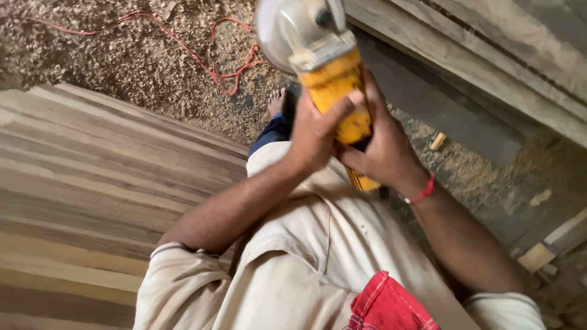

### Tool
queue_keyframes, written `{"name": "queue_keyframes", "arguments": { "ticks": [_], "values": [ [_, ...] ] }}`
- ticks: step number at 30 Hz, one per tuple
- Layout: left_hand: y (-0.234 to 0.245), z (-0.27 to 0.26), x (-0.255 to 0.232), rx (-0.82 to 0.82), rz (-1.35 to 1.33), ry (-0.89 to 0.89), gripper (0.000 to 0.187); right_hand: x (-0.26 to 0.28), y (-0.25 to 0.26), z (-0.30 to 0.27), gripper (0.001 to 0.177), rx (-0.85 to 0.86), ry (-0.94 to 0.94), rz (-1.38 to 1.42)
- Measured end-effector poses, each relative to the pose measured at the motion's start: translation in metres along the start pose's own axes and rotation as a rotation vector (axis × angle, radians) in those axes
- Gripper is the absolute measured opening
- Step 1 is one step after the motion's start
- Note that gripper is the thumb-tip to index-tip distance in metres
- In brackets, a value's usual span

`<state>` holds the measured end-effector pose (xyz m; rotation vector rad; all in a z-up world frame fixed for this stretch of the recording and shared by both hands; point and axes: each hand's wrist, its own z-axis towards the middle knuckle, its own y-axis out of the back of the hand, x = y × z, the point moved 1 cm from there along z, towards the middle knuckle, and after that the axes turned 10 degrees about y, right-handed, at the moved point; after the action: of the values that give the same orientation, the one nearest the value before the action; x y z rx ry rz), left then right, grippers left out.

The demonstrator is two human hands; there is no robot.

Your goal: The person uses a yellow angle grinder to sand the surface of a wooden plank resting on a metal stand. They move the tool back and forth along the wood, generating sawdust, and occasionally pause to adjust the plank's position.

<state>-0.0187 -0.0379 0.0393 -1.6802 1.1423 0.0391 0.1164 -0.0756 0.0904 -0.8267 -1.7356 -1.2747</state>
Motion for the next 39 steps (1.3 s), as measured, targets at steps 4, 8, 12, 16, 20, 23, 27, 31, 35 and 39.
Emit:
{"name": "queue_keyframes", "arguments": {
  "ticks": [4, 8, 12, 16, 20, 23, 27, 31, 35, 39],
  "values": [
    [0.009, 0.016, -0.011, -0.017, -0.078, 0.083, 0.047, -0.006, -0.002, 0.018, 0.117, -0.016, 0.048, -0.039],
    [0.005, 0.015, 0.002, 0.019, -0.074, 0.144, 0.046, -0.01, 0.003, 0.002, 0.118, -0.024, 0.0, -0.005],
    [-0.012, 0.012, 0.039, 0.093, -0.052, 0.171, 0.042, -0.026, 0.013, -0.038, 0.116, -0.074, -0.006, -0.035],
    [-0.039, 0.005, 0.084, 0.129, 0.02, 0.244, 0.039, -0.038, 0.031, -0.087, 0.117, -0.149, -0.067, -0.05],
    [-0.069, 0.002, 0.133, 0.175, 0.024, 0.32, 0.037, -0.052, 0.052, -0.134, 0.115, -0.22, -0.147, 0.012],
    [-0.091, 0.0, 0.171, 0.18, 0.015, 0.369, 0.043, -0.063, 0.068, -0.172, 0.118, -0.277, -0.195, -0.067],
    [-0.123, -0.004, 0.222, 0.219, 0.077, 0.411, 0.04, -0.083, 0.09, -0.219, 0.116, -0.347, -0.243, 0.012],
    [-0.156, -0.006, 0.271, 0.229, 0.129, 0.471, 0.048, -0.106, 0.114, -0.264, 0.112, -0.414, -0.243, 0.05],
    [-0.189, -0.01, 0.321, 0.271, 0.103, 0.524, 0.048, -0.123, 0.141, -0.309, 0.116, -0.439, -0.273, -0.006],
    [-0.217, -0.006, 0.37, 0.339, 0.291, 0.6, 0.054, -0.143, 0.165, -0.353, 0.114, -0.502, -0.301, 0.056]
  ]
}}
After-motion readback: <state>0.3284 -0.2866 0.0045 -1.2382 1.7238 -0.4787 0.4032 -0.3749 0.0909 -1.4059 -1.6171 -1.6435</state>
